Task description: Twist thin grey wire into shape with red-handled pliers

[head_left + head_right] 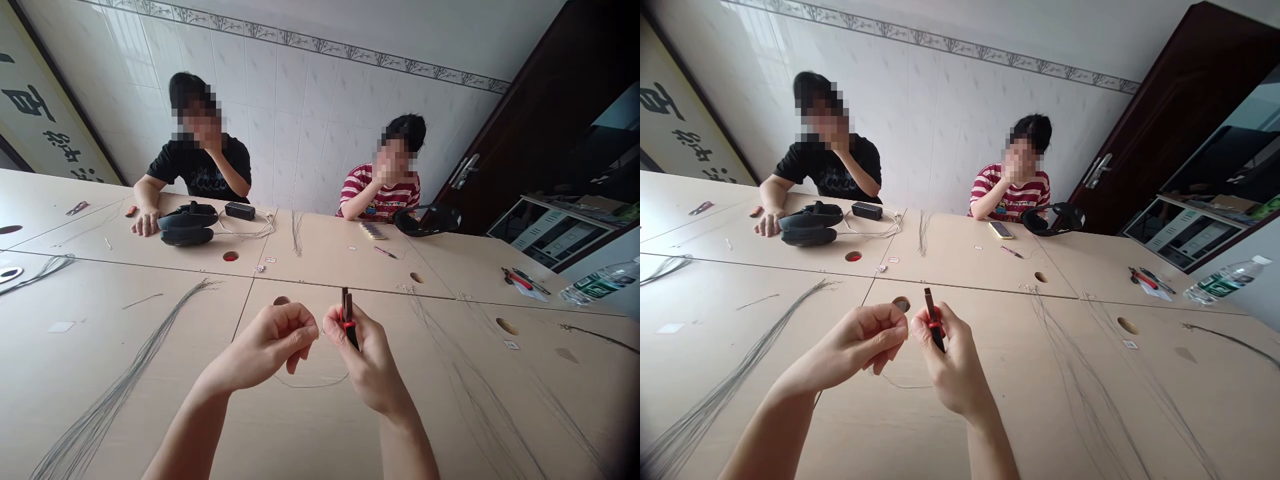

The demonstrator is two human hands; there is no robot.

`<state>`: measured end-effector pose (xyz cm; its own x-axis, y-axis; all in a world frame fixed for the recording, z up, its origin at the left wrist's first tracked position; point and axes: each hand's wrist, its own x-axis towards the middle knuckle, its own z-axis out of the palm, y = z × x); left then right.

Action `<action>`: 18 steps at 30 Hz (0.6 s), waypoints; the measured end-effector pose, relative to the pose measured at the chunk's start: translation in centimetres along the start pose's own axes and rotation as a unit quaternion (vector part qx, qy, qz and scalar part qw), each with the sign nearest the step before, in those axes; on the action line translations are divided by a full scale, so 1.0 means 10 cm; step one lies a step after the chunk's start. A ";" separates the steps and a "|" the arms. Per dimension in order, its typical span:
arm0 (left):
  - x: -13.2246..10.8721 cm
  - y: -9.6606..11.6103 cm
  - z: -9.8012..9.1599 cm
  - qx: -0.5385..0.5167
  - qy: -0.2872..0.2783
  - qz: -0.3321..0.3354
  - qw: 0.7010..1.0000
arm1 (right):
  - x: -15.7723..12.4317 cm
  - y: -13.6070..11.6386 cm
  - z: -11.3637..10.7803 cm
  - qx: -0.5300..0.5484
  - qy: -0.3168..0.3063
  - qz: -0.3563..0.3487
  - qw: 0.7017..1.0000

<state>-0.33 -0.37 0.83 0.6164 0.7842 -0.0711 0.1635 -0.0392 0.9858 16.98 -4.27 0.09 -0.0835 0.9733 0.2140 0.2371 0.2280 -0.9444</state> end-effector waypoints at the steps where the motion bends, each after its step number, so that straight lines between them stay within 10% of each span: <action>1: 0.00 0.00 0.00 0.005 -0.006 -0.003 1.000 | 0.00 0.00 0.00 0.004 -0.004 0.002 1.000; 18: -0.01 0.00 -0.03 0.017 -0.029 -0.003 0.999 | 0.01 0.07 -0.05 0.040 -0.026 0.022 0.999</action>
<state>-0.59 -0.29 0.84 0.6583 0.7478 -0.0865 0.1922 -0.0559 0.9798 17.57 -3.98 -0.41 -0.1251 0.9790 0.1608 0.1632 0.1802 -0.9700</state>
